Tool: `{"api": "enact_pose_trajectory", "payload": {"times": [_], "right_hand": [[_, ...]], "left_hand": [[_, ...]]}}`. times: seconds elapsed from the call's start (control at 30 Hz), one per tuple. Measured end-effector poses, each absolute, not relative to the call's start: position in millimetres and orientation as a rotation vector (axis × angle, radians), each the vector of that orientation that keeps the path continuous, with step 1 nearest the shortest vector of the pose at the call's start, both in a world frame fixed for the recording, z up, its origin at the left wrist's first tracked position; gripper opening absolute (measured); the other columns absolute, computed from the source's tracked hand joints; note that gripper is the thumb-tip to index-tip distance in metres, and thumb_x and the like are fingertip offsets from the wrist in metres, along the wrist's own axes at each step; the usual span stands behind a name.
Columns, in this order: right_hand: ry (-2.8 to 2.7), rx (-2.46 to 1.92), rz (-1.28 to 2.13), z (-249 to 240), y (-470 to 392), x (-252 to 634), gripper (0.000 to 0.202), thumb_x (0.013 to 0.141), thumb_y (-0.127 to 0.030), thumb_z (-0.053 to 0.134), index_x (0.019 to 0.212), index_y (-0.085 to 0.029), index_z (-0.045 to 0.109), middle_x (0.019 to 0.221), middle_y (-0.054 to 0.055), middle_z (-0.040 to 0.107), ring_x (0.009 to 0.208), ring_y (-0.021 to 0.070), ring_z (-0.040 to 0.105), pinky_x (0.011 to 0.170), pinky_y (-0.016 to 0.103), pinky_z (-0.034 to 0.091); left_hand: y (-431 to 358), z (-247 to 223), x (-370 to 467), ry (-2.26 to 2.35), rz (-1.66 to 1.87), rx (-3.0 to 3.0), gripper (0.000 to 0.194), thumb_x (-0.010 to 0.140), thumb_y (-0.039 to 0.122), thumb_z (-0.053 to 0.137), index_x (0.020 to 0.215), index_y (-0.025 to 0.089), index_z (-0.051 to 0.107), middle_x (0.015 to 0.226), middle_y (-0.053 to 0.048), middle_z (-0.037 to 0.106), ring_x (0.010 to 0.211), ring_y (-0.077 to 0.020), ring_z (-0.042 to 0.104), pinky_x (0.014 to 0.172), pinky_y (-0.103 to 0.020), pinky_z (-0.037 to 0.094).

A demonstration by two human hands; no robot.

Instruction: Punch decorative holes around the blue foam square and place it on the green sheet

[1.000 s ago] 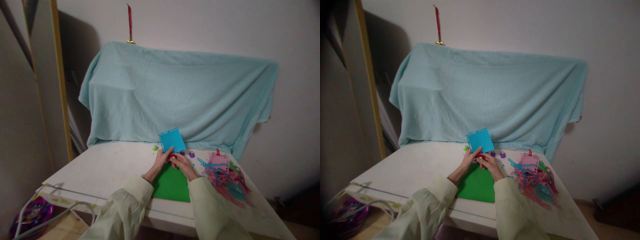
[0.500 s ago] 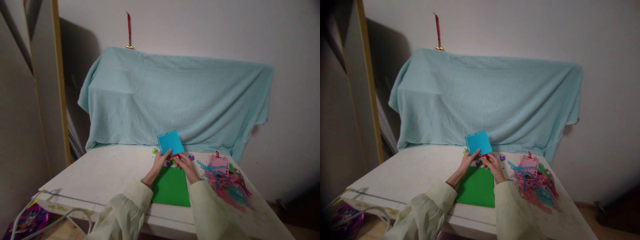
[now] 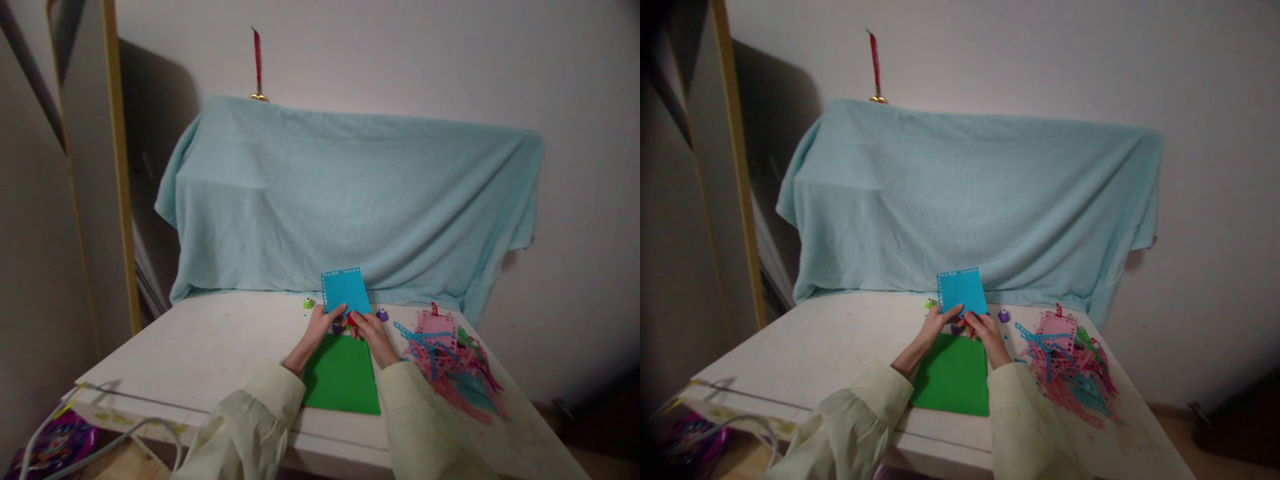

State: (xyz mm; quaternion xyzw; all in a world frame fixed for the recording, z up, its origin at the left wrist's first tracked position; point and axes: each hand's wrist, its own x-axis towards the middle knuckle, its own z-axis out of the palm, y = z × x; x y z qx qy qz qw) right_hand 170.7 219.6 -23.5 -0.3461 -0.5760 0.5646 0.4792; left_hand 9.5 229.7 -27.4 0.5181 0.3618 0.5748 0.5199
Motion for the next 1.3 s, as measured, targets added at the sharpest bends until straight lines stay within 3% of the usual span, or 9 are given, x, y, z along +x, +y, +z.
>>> {"api": "enact_pose_trajectory", "payload": {"times": [0.2,0.63,1.3], "right_hand": [[-1.426,-0.875,1.4,-23.8,221.4,171.2,0.045,0.079,-0.058,0.063,0.076,-0.015,0.073,0.06,0.005,0.063,0.05,0.0121,0.048,0.049,0.027,0.03],[-1.299,-0.804,1.458,-20.2,216.1,166.2,0.039,0.077,-0.052,0.069,0.08,-0.014,0.07,0.074,0.008,0.068,0.056,0.0136,0.053,0.049,0.027,0.034],[-1.25,-0.809,1.45,-16.3,211.4,162.3,0.035,0.075,-0.049,0.071,0.08,-0.015,0.069,0.069,0.006,0.065,0.059,0.016,0.054,0.053,0.028,0.035]], "left_hand": [[228.1,-23.8,9.9,0.845,1.339,1.285,0.039,0.075,0.047,0.069,0.063,0.011,0.062,0.06,-0.005,0.061,0.055,-0.0125,0.052,0.059,-0.026,0.04],[227.8,-26.0,10.3,0.829,1.317,1.237,0.04,0.071,0.048,0.072,0.065,0.01,0.063,0.06,-0.007,0.063,0.054,-0.014,0.055,0.057,-0.026,0.041],[230.0,-30.4,10.3,0.845,1.309,1.26,0.042,0.071,0.051,0.072,0.066,0.011,0.062,0.061,-0.007,0.063,0.055,-0.0144,0.056,0.058,-0.026,0.044]]}}
